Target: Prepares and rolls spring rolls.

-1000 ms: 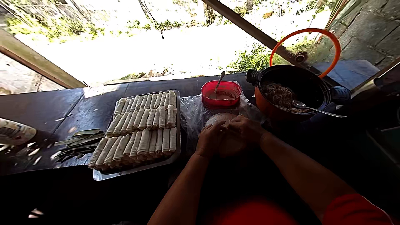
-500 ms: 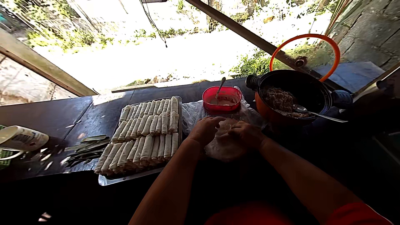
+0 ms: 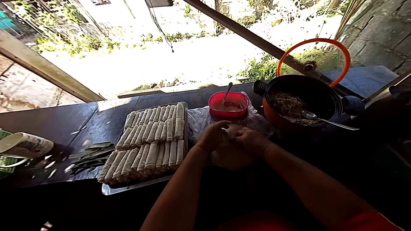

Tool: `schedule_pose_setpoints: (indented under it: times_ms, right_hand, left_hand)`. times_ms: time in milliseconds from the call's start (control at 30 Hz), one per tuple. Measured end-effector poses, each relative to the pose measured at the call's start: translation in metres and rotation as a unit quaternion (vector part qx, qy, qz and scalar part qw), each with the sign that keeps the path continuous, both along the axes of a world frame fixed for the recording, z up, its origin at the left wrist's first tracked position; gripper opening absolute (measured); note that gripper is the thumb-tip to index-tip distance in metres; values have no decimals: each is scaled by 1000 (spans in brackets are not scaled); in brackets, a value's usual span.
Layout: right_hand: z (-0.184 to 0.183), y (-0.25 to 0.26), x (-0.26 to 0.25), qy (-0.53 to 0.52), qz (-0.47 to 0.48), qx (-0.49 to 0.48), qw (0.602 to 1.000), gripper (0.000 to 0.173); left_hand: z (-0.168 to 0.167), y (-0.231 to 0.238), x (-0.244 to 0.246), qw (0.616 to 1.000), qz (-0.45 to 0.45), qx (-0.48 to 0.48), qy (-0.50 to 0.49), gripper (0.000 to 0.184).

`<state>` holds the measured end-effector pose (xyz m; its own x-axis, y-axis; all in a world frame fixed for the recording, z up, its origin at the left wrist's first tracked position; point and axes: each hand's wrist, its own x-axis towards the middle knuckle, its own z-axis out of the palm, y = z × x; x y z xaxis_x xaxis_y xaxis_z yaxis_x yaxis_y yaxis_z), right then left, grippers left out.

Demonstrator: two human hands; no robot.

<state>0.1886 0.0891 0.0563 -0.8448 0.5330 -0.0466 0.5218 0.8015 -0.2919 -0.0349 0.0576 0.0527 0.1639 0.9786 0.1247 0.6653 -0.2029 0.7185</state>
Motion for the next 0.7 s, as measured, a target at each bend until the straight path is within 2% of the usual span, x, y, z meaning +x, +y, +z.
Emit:
schedule_pose_setpoints:
  times_ms: [100,267,500,700]
  right_hand:
    - [1,0,1,10,-8,-16,1000,32]
    - [2,4,1,-3,-10,-35,999,31]
    - [-8,11,11,69,-16,-17,997,28]
    - [-9,5,9,67,-36,4,997,29]
  left_hand:
    - [-6,-23,6,992,64,84,-66,30]
    - [-26,-54,23,992,60,108,4,44]
    - [-33,-51,20,995,66,80,8,34]
    - [-34,-47,20,995,66,78,18,31]
